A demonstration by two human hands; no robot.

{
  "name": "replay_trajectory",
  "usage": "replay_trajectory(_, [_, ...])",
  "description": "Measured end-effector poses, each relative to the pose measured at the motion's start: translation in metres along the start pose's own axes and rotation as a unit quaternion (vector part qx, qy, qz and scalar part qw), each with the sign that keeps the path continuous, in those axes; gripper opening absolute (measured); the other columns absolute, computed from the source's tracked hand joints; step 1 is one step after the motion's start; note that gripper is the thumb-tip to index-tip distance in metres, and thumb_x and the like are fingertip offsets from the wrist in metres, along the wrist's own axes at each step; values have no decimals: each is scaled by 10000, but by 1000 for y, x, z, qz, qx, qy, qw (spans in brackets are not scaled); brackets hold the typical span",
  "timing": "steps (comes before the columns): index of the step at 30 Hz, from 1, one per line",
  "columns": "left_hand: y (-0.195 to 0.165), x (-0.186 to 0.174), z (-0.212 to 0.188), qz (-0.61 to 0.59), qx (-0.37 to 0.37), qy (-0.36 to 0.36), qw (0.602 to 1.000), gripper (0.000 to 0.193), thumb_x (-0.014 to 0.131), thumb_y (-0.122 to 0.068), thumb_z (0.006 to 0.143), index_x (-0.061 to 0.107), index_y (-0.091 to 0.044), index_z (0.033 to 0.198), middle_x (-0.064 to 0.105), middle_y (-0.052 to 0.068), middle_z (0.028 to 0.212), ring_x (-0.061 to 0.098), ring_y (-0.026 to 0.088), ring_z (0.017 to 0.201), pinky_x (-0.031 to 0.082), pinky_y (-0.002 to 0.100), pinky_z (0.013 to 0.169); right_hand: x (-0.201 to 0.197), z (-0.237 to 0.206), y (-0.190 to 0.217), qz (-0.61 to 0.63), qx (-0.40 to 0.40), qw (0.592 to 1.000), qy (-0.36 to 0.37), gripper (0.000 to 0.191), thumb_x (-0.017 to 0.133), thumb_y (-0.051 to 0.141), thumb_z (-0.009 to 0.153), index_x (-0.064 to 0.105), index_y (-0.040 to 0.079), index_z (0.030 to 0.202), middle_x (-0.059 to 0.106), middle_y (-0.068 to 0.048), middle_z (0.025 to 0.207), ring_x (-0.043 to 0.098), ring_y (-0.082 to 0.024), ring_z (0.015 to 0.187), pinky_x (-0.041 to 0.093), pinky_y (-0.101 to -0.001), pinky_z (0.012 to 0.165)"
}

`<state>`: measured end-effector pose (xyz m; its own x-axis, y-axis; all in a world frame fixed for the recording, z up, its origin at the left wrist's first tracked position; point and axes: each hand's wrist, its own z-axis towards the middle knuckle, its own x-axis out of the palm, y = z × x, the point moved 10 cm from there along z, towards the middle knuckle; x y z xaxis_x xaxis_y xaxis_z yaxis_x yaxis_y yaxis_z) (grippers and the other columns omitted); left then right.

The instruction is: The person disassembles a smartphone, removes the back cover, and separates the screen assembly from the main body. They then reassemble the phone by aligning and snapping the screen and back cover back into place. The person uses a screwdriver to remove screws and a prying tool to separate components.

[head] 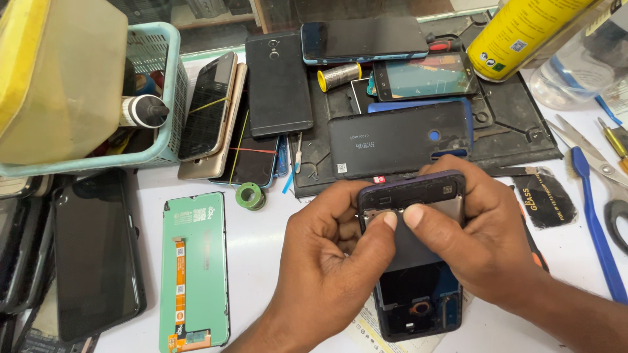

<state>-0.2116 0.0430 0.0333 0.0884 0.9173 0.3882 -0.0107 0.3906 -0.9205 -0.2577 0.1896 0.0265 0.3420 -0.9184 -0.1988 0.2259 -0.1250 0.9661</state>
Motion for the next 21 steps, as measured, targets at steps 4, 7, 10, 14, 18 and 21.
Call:
replay_trajectory(4, [3,-1,0,-3,-6,-13,1000,228,618,-42,980,665,44,1186,638,-26,799,515,-4,671,389,191,569,-1,0,-1,16,9,1000,6,127,691,151,924,622,69,993,607,31,857,524,-31,774,440,-226,663])
replay_trajectory(7, [4,-2,0,9,1,-16,1000,201,621,-45,986,666,42,1161,631,-31,795,509,-8,671,381,190,567,-2,-1,0,15,7,1000,3,119,694,148,931,625,70,990,593,36,849,508,-27,773,425,-222,660])
replay_trajectory(10, [9,-3,2,17,1,-19,1000,178,614,-49,998,651,41,1147,629,-32,814,509,-10,688,383,188,577,0,-1,-1,15,4,1000,-12,125,701,149,945,616,72,996,581,41,841,493,-25,760,416,-219,648])
replay_trajectory(14, [15,-6,6,8,-4,-14,1000,178,591,-61,1025,635,47,1159,602,-16,843,485,5,695,385,199,579,4,-2,-9,47,43,998,-15,157,684,146,945,607,51,1044,637,2,859,549,-49,758,470,-243,646])
replay_trajectory(18, [19,-8,12,-52,-14,-13,998,236,530,-95,1019,626,26,1197,712,20,985,628,42,847,517,224,764,13,-6,-10,143,70,987,30,323,625,127,915,561,13,1210,677,-75,1024,621,-102,923,540,-296,790])
replay_trajectory(21, [23,-10,13,-108,-49,-8,993,269,500,-100,1023,625,33,1221,718,59,1020,641,87,893,534,275,842,17,-9,-8,133,64,988,54,435,593,129,904,516,9,1315,665,-101,1148,623,-125,1049,532,-313,900])
